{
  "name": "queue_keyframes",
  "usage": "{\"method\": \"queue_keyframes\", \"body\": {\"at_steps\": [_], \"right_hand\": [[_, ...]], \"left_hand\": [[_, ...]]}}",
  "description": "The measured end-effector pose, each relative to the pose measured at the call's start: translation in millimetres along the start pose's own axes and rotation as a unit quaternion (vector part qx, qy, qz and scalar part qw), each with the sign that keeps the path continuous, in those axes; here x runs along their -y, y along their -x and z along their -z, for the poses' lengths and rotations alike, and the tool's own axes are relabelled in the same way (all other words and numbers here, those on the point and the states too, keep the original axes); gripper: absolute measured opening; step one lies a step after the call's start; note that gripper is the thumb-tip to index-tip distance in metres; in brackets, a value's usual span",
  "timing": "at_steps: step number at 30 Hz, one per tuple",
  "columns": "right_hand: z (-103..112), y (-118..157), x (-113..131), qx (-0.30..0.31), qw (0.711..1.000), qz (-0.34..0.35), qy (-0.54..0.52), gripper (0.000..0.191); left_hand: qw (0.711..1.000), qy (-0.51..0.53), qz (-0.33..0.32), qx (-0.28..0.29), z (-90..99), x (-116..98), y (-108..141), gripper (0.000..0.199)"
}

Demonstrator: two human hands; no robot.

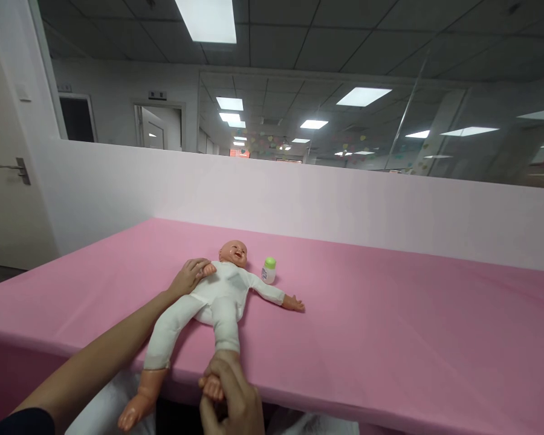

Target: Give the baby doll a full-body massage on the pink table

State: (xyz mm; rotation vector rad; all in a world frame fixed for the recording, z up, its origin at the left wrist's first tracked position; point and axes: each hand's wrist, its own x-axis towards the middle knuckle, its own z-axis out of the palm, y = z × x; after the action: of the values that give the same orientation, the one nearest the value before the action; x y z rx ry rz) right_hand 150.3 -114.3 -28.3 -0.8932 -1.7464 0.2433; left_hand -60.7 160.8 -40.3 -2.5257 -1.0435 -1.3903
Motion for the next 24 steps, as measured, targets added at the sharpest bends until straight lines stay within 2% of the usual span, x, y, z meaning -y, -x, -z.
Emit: {"method": "queue_keyframes", "body": {"at_steps": [4,9,12,16,19,22,24], "right_hand": [[2.1,-41.0,5.8,0.039,0.998,0.005,-0.042,0.023],[-16.3,-85.8,-0.7,0.056,0.997,-0.007,-0.055,0.022],[-29.0,-99.0,-9.6,0.065,0.996,-0.035,-0.043,0.022],[-36.5,-98.0,-13.5,0.071,0.996,-0.041,-0.039,0.023],[-31.9,-88.4,-8.3,0.056,0.996,-0.027,-0.063,0.025],[-20.2,-74.2,0.1,0.042,0.995,-0.022,-0.089,0.026],[-10.7,-62.6,5.5,0.048,0.994,-0.024,-0.094,0.026]], "left_hand": [[0.996,-0.069,-0.049,0.000,-2.9,0.0,-0.1,0.037],[0.994,-0.082,-0.078,0.002,-1.1,3.4,2.4,0.041],[0.992,-0.092,-0.082,0.011,1.0,3.0,3.8,0.043],[0.992,-0.093,-0.083,0.018,2.9,0.4,3.4,0.042],[0.998,-0.051,-0.045,0.004,2.5,-1.9,2.3,0.038],[0.997,0.025,0.049,-0.046,-0.3,-1.4,1.2,0.038],[0.984,0.089,0.127,-0.087,-2.7,2.3,0.3,0.043]]}}
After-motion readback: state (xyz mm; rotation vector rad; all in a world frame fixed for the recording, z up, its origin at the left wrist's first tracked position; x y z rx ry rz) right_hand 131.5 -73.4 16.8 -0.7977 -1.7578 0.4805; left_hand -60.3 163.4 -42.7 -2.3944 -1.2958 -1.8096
